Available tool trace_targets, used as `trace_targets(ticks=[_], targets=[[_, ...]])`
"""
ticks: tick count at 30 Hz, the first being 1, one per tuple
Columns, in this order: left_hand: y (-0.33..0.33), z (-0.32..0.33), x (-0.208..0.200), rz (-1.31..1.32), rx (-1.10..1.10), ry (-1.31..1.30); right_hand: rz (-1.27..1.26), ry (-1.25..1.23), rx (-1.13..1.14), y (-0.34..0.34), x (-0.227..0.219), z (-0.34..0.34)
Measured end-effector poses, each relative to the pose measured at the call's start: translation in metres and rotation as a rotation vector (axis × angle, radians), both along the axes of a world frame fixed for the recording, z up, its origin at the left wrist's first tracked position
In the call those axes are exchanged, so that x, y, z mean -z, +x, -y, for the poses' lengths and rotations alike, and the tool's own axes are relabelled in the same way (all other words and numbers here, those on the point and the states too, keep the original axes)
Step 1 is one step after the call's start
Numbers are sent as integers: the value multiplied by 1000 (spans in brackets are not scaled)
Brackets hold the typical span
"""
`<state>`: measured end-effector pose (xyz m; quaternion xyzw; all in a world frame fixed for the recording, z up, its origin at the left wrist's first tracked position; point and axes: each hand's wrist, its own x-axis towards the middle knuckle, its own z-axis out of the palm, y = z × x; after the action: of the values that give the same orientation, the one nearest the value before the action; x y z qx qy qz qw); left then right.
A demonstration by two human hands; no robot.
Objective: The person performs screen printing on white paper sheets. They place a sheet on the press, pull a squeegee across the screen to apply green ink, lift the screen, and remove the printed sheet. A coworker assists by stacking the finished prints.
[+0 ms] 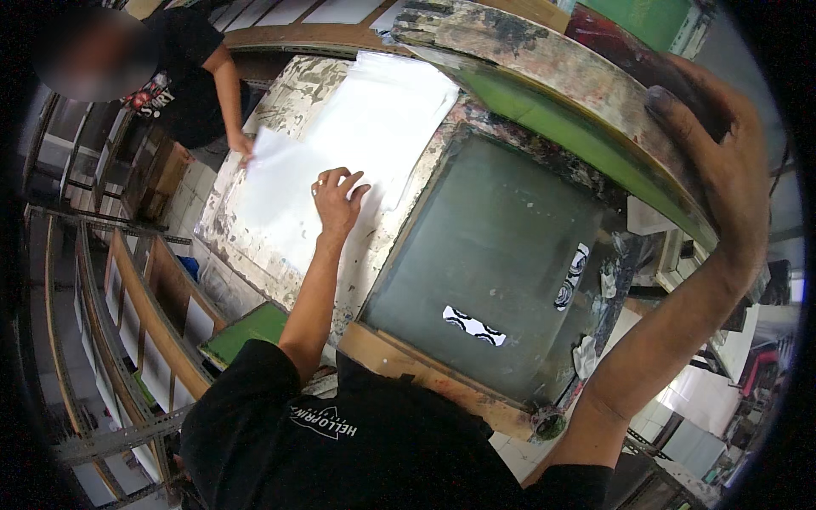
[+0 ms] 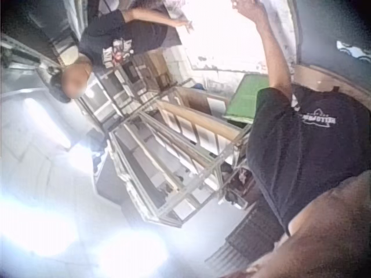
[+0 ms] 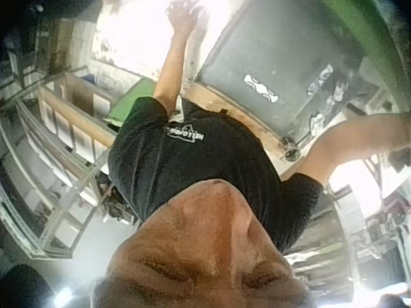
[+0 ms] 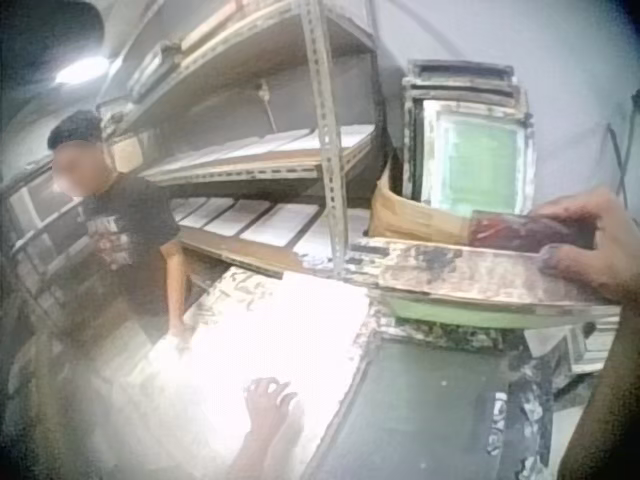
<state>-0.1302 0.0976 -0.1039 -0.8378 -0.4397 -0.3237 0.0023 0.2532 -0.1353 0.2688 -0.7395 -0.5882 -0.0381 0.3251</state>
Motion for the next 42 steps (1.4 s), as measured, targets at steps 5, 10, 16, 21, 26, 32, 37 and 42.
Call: trace_targets(ticks=[5, 10, 16, 21, 26, 32, 37, 42], targets=[[9, -10, 20, -77, 6, -290, 10, -18, -6, 3, 0, -1], [1, -27, 58, 183, 71, -366, -23, 0, -29, -3, -2, -2], [6, -24, 52, 247, 113, -313, -3, 18, -27, -2, 0, -2], [14, -30, 42, 364, 57, -523, 43, 28, 7, -2, -2, -2], [48, 17, -8, 270, 236, -613, 32, 30, 41, 0, 6, 1], [85, 108, 37, -478, 739, -397, -31, -39, -14, -5, -5, 3], [152, 156, 40, -400, 961, -416, 202, -18, 169, -63, -22, -4], [195, 194, 37, -445, 1079, -438, 183, 21, 75, -58, -21, -1]])
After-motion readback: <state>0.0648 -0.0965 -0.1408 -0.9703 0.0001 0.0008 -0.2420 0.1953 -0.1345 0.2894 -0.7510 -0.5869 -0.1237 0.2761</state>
